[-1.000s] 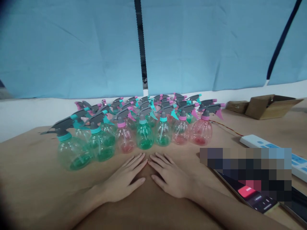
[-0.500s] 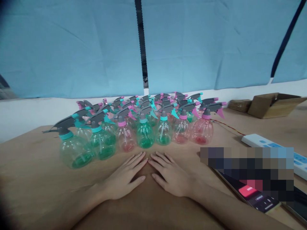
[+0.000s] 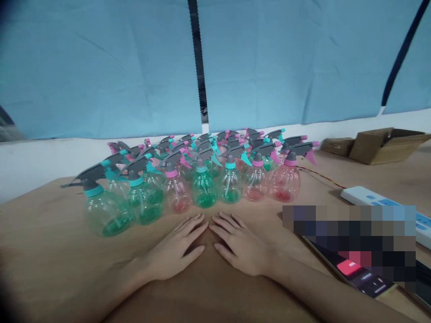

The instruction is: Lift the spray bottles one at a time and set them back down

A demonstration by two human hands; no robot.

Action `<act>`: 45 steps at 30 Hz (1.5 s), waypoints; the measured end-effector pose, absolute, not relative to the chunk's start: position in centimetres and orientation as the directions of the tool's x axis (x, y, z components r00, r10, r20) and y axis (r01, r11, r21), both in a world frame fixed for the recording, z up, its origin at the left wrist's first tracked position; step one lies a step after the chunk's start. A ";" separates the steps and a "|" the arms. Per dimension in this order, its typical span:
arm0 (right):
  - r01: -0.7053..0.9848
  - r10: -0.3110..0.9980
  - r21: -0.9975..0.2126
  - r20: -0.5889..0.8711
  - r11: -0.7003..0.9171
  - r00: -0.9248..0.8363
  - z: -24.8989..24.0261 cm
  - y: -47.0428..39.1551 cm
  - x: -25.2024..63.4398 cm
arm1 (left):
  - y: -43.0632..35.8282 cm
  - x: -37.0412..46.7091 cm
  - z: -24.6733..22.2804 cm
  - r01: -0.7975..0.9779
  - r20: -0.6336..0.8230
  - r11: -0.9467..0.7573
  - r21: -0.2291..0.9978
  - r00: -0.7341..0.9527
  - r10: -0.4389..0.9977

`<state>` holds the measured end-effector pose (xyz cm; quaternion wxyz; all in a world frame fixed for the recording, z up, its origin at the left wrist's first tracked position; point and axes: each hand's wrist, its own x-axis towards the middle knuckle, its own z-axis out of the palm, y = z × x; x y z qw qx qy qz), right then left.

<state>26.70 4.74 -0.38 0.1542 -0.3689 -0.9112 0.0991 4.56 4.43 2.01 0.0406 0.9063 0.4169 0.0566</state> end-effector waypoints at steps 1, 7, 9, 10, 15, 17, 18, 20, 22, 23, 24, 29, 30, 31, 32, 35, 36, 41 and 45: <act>0.638 0.701 -0.299 0.215 0.710 -0.680 -0.4 4.8 26.7 | 4.4 4.5 2.0 0.753 0.083 -0.646 0.129 0.641 0.763; 0.641 0.703 -0.295 0.206 0.708 -0.681 -0.5 4.8 26.7 | 4.3 4.5 1.8 0.757 0.110 -0.633 0.162 0.623 0.774; 0.637 0.703 -0.306 0.215 0.708 -0.678 -0.4 4.8 26.7 | 4.3 4.4 1.7 0.752 0.128 -0.635 0.175 0.622 0.772; 0.634 0.702 -0.311 0.222 0.708 -0.676 -0.4 4.7 26.7 | 4.3 4.4 1.7 0.749 0.136 -0.637 0.181 0.623 0.770; 0.634 0.704 -0.316 0.220 0.706 -0.675 -0.3 4.7 26.7 | 4.3 4.3 1.8 0.738 0.151 -0.650 0.181 0.633 0.760; 0.642 0.707 -0.306 0.210 0.703 -0.675 -0.3 4.7 26.7 | 4.3 4.4 1.8 0.738 0.155 -0.656 0.158 0.638 0.755; 0.645 0.709 -0.302 0.209 0.702 -0.674 -0.3 4.7 26.7 | 4.3 4.4 1.8 0.738 0.161 -0.659 0.140 0.640 0.751; 0.646 0.709 -0.298 0.219 0.702 -0.670 -0.3 4.6 26.6 | 4.2 4.5 1.8 0.742 0.176 -0.665 0.087 0.645 0.744; 0.648 0.713 -0.300 0.235 0.700 -0.661 -0.2 4.5 26.5 | 4.0 4.7 2.0 0.743 0.179 -0.669 0.015 0.656 0.733; 0.650 0.716 -0.302 0.240 0.697 -0.656 -0.1 4.4 26.4 | 3.9 4.9 2.3 0.739 0.185 -0.674 -0.023 0.665 0.723; 0.653 0.719 -0.304 0.244 0.694 -0.651 0.0 4.3 26.3 | 3.9 5.0 2.9 0.733 0.207 -0.678 -0.052 0.672 0.711; 0.636 0.712 -0.322 0.278 0.702 -0.645 0.2 4.1 26.1 | 6.0 6.8 10.5 0.742 0.584 -0.670 -0.013 0.549 0.597; 0.633 0.711 -0.324 0.282 0.703 -0.644 0.3 4.1 26.1 | 7.3 7.4 12.7 0.755 0.650 -0.656 0.017 0.490 0.581; 0.633 0.711 -0.325 0.285 0.703 -0.643 0.3 4.1 26.1 | 9.0 8.0 14.8 0.758 0.669 -0.651 0.034 0.467 0.579; 0.635 0.713 -0.325 0.284 0.701 -0.641 0.4 4.1 26.1 | 10.9 8.7 16.8 0.766 0.667 -0.643 0.030 0.463 0.583; 0.638 0.716 -0.326 0.282 0.697 -0.638 0.6 4.0 26.0 | 17.8 10.6 20.8 0.822 0.465 -0.563 -0.092 0.535 0.705; 0.640 0.717 -0.326 0.283 0.696 -0.637 0.6 4.0 25.9 | 20.0 11.2 21.4 0.822 0.396 -0.559 -0.108 0.551 0.735; 0.644 0.730 -0.345 0.288 0.682 -0.619 0.7 4.1 25.8 | 27.7 13.2 21.4 0.805 0.152 -0.574 -0.148 0.592 0.791; 0.630 0.736 -0.385 0.281 0.675 -0.616 0.6 4.3 25.9 | 30.1 13.6 21.2 0.803 0.008 -0.568 -0.180 0.578 0.816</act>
